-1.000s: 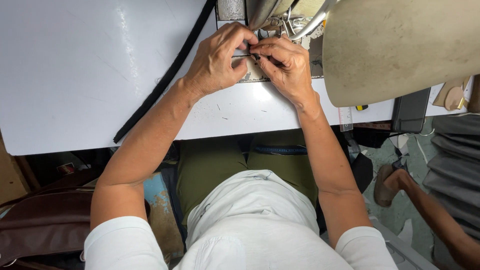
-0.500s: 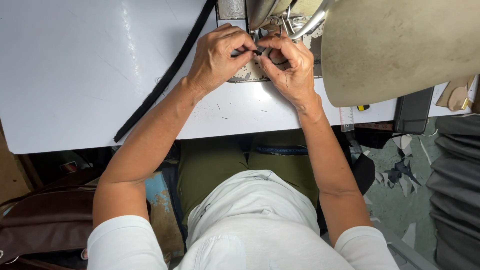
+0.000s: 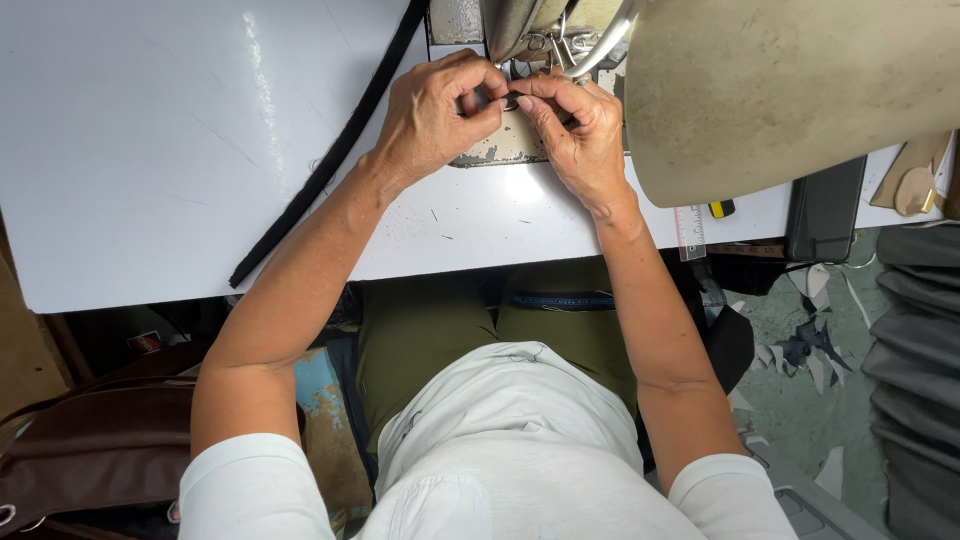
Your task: The person threads a needle on a sewing machine, then sews a black strap. They measure the strap with a ruler and cut it with scissors. The person repeats the process with another strap, sewing and cutting it to size.
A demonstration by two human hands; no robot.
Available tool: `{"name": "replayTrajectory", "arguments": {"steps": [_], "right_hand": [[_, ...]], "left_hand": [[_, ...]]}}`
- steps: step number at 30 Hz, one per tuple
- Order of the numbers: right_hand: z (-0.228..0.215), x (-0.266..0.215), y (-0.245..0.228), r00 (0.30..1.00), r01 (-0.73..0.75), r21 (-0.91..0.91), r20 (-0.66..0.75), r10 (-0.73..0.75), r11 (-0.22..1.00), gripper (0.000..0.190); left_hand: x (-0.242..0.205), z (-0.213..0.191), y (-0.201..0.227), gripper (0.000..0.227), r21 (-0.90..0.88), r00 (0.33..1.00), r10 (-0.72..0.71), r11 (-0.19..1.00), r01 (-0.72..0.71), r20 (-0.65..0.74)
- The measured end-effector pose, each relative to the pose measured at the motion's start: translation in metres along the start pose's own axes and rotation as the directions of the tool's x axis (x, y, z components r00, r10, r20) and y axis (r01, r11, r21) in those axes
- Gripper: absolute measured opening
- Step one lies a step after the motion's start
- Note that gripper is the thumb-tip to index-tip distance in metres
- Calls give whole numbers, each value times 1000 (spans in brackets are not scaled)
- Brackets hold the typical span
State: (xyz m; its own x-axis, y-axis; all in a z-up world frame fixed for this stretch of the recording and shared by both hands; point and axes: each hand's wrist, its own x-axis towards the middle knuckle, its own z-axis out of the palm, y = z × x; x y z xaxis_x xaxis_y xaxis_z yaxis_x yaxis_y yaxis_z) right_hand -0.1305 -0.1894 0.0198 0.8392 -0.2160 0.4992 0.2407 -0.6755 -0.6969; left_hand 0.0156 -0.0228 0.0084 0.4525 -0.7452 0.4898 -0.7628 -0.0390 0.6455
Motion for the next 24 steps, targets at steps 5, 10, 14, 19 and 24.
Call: {"name": "replayTrajectory", "arguments": {"steps": [5, 10, 14, 19, 24], "right_hand": [[3, -2, 12, 999, -44, 22, -22, 44, 999, 13], [18, -16, 44, 991, -104, 248, -51, 120, 963, 15], [24, -25, 49, 958, -263, 391, 2, 285, 882, 20], [6, -16, 21, 932, -352, 301, 31, 360, 886, 24], [-2, -9, 7, 926, -376, 107, 9, 377, 920, 19]], "left_hand": [[7, 0, 6, 10, 19, 997, -74, 997, 74, 19], [9, 9, 5, 8, -253, 966, -179, 942, 223, 185], [9, 8, 13, 6, 34, 975, -213, 977, 211, 64], [10, 9, 17, 6, -2, 983, -181, 984, 181, 23], [7, 7, 16, 9, -15, 993, -115, 993, 115, -9]]}}
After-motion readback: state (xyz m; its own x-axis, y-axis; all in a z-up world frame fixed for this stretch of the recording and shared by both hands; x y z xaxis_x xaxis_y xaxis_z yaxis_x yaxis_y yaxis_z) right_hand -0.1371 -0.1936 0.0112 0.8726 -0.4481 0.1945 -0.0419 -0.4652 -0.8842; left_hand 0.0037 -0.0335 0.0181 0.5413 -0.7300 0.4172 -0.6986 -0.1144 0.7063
